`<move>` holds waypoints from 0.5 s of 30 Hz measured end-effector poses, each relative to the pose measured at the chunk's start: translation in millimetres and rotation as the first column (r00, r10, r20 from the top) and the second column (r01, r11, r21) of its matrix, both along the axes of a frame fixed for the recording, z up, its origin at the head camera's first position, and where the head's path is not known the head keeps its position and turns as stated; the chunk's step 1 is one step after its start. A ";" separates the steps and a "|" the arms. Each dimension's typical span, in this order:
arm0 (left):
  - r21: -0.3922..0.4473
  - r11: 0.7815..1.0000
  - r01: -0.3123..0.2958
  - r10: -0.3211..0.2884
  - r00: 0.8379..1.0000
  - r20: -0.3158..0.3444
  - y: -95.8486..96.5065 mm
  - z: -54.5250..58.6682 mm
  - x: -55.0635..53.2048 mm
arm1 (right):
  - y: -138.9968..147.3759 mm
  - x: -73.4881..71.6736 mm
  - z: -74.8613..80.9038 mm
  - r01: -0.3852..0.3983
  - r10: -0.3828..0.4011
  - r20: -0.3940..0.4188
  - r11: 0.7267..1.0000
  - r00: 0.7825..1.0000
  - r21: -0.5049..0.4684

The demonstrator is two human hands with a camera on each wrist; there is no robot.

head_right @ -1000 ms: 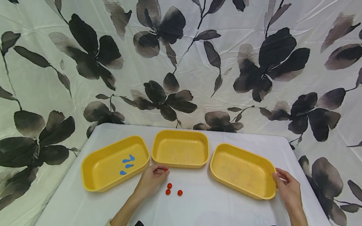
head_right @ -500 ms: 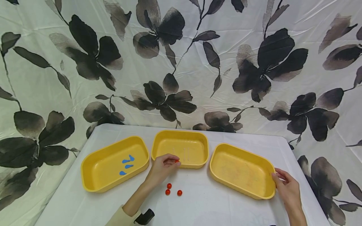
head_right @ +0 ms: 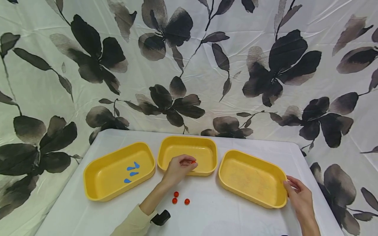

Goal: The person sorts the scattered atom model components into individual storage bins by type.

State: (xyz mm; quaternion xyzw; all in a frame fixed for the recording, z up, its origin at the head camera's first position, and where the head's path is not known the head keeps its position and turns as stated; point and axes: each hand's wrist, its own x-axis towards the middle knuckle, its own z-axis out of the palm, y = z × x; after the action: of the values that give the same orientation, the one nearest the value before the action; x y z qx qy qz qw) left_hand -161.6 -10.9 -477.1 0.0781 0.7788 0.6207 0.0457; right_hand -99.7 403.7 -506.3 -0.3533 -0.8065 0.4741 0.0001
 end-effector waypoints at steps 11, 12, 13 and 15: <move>0.018 0.999 0.031 -0.031 0.999 0.015 28.3 4.4 -10.9 | 0.3 -0.6 -1.6 -0.017 0.017 0.000 1.000 1.000 0.006; 0.018 0.999 0.036 -0.036 0.999 0.014 30.9 4.9 -11.6 | 0.5 -0.7 -1.4 -0.018 0.018 -0.002 1.000 1.000 0.005; 0.018 0.999 0.043 -0.043 0.999 0.007 33.5 5.4 -12.3 | 0.6 -0.8 -1.2 -0.018 0.018 -0.003 1.000 1.000 0.005; 0.015 0.998 0.055 -0.055 0.998 -0.001 38.9 6.3 -13.4 | 1.0 -0.8 -0.8 -0.019 0.019 -0.005 1.000 1.000 0.004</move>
State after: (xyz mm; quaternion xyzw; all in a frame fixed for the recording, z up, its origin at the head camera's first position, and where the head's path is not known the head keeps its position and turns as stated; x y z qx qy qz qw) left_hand -175.0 28.0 -470.8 0.1001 0.7718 0.6249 0.0621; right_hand -100.5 404.7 -507.1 -0.3443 -0.8108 0.4733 -0.0018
